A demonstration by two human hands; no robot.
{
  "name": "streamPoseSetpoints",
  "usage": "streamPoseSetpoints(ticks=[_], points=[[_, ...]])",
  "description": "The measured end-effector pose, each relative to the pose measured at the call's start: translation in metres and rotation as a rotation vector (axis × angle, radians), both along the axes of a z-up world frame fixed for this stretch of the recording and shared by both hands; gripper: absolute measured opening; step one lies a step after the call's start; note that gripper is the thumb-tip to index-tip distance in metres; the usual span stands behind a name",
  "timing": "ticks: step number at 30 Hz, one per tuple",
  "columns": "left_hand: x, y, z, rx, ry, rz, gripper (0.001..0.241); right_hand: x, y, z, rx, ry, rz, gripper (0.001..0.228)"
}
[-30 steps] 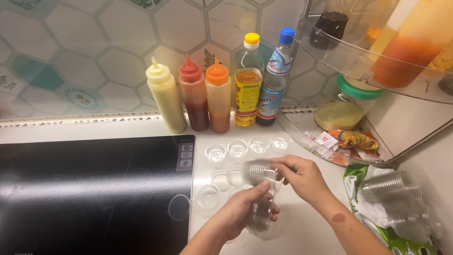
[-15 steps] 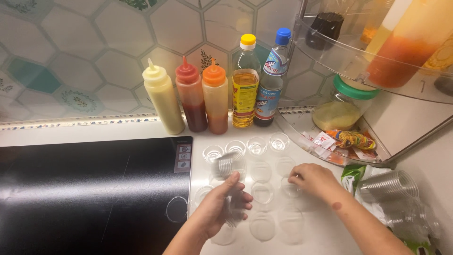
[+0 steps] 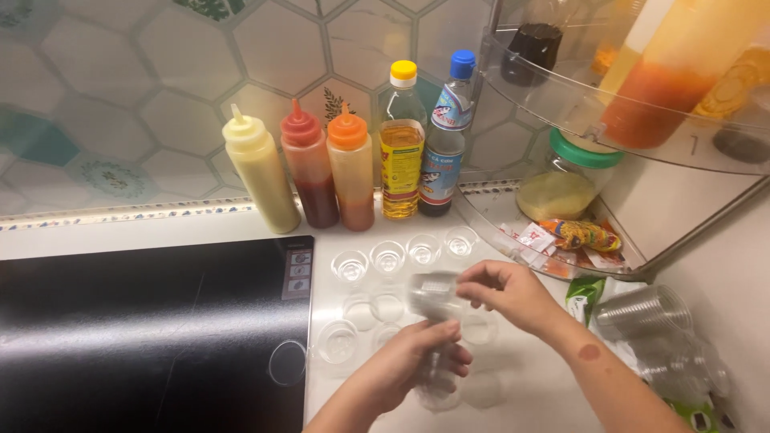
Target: Filling multiple small plastic condiment cups with various layers of sauce from squeeze bottles.
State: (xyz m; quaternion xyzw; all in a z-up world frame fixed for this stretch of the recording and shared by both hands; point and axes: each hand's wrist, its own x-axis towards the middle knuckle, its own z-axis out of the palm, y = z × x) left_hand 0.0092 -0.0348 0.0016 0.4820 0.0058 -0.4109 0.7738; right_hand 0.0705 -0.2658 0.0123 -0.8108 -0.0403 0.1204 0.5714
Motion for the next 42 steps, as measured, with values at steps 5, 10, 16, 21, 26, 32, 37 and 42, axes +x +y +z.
streamPoseSetpoints(ticks=[5,10,16,21,26,32,37,42], points=[[0.002,-0.021,0.005,0.053,-0.005,-0.002,0.048,-0.004,-0.010,-0.003,0.017,-0.052,-0.067,0.020],[0.006,-0.023,-0.006,0.037,0.023,0.048,0.055,0.001,-0.023,0.001,0.098,-0.058,-0.018,0.024],[0.010,-0.003,-0.005,0.112,0.066,0.203,0.052,0.035,-0.067,0.006,-0.319,-0.076,-0.113,0.027],[0.010,0.010,-0.005,0.061,0.147,0.286,0.043,0.073,-0.101,-0.051,-1.023,-0.067,0.016,0.020],[0.003,0.013,-0.021,-0.026,0.145,0.304,0.042,0.078,-0.099,-0.070,-1.100,-0.256,-0.034,0.028],[-0.002,0.007,-0.007,-0.011,0.162,0.243,0.039,0.060,-0.076,-0.043,-1.156,-0.279,-0.120,0.038],[-0.006,-0.008,-0.006,0.009,0.076,0.141,0.040,0.015,-0.042,0.008,-0.777,-0.335,-0.166,0.039],[-0.011,-0.029,-0.002,-0.019,-0.011,-0.018,0.038,-0.024,-0.024,0.007,-0.056,-0.186,-0.073,0.020]])
